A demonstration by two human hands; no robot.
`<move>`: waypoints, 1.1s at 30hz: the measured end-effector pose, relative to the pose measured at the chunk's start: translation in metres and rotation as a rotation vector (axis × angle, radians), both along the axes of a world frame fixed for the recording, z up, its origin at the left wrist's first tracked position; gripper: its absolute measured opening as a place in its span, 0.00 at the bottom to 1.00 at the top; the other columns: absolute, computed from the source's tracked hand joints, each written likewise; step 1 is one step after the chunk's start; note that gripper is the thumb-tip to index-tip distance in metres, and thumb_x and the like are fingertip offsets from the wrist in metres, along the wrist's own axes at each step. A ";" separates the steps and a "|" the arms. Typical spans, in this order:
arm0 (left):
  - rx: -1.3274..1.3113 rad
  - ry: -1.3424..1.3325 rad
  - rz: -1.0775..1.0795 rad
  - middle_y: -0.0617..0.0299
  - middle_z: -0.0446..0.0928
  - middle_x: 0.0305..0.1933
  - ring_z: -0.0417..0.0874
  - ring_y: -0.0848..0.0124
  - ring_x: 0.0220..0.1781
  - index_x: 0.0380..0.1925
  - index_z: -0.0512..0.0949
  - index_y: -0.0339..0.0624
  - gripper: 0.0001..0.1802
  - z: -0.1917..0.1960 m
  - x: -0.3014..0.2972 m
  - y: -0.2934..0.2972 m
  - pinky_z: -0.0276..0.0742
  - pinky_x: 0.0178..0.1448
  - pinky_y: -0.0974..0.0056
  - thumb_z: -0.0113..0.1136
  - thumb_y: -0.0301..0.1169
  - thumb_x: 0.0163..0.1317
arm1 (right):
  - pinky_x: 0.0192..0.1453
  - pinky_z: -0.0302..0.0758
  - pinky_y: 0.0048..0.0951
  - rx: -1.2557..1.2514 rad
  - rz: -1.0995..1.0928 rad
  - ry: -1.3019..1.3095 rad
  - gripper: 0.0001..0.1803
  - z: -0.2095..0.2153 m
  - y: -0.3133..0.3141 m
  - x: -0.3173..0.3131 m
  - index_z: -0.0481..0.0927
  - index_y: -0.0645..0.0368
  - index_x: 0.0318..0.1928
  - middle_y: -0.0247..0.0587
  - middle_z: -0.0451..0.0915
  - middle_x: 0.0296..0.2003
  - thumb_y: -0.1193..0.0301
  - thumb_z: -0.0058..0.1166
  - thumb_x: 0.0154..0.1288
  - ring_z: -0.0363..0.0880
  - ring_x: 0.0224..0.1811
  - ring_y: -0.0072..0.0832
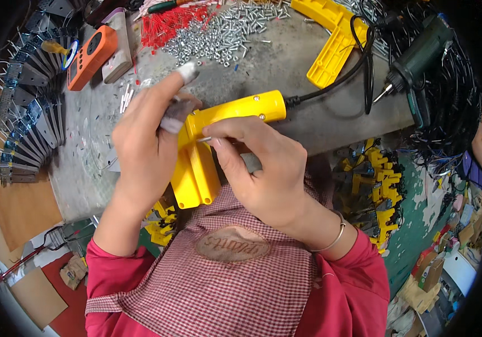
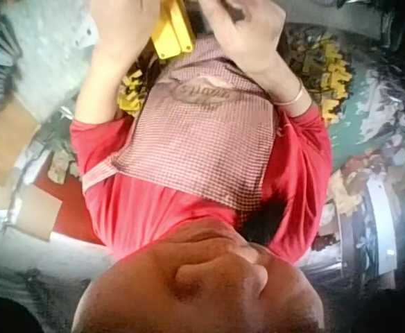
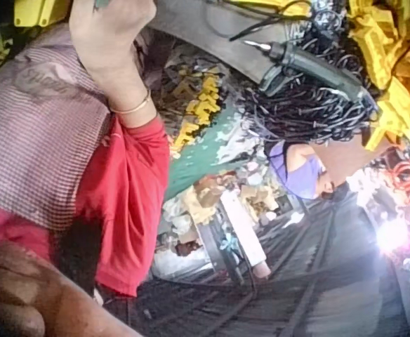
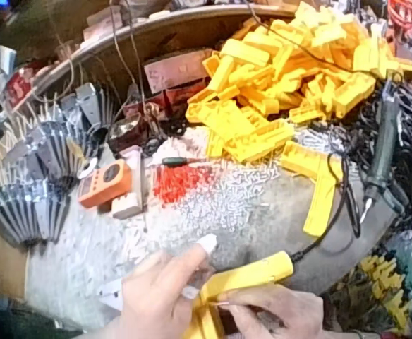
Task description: The person assembles internal components of a yellow plastic housing by soldering wires and metal plates with a soldering iron, then secures them with screws using an electric screwdriver and pliers.
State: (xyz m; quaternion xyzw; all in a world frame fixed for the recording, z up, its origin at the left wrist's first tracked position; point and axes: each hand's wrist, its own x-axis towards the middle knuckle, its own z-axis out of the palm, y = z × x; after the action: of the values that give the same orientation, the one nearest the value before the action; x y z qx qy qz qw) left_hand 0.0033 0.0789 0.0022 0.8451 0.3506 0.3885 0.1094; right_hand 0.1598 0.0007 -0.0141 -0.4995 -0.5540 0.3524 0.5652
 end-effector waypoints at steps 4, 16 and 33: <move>0.098 0.320 -0.064 0.61 0.74 0.29 0.75 0.63 0.30 0.54 0.76 0.41 0.30 0.019 0.014 -0.002 0.74 0.31 0.61 0.60 0.25 0.45 | 0.41 0.81 0.24 -0.118 0.014 0.224 0.07 0.001 -0.005 -0.002 0.76 0.65 0.43 0.41 0.84 0.37 0.81 0.55 0.65 0.85 0.39 0.24; 0.024 0.556 -0.229 0.63 0.73 0.34 0.77 0.65 0.36 0.52 0.75 0.43 0.24 0.031 0.018 0.000 0.68 0.39 0.60 0.57 0.31 0.52 | 0.33 0.78 0.24 -0.023 0.020 0.127 0.05 0.001 -0.007 0.008 0.72 0.64 0.36 0.43 0.81 0.28 0.78 0.56 0.65 0.83 0.29 0.23; -0.157 0.334 -0.089 0.51 0.78 0.46 0.79 0.53 0.44 0.36 0.76 0.36 0.14 0.022 0.020 -0.001 0.75 0.45 0.53 0.67 0.26 0.49 | 0.40 0.75 0.28 -0.016 -0.699 -0.298 0.23 0.025 0.012 0.149 0.74 0.61 0.54 0.42 0.77 0.43 0.71 0.62 0.58 0.76 0.37 0.29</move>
State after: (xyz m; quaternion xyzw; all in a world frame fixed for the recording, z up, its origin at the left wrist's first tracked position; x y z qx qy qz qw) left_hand 0.0234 0.0784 0.0247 0.9013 0.3555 0.2092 0.1322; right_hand 0.3092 0.0125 0.0105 -0.7084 -0.4235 0.0661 0.5607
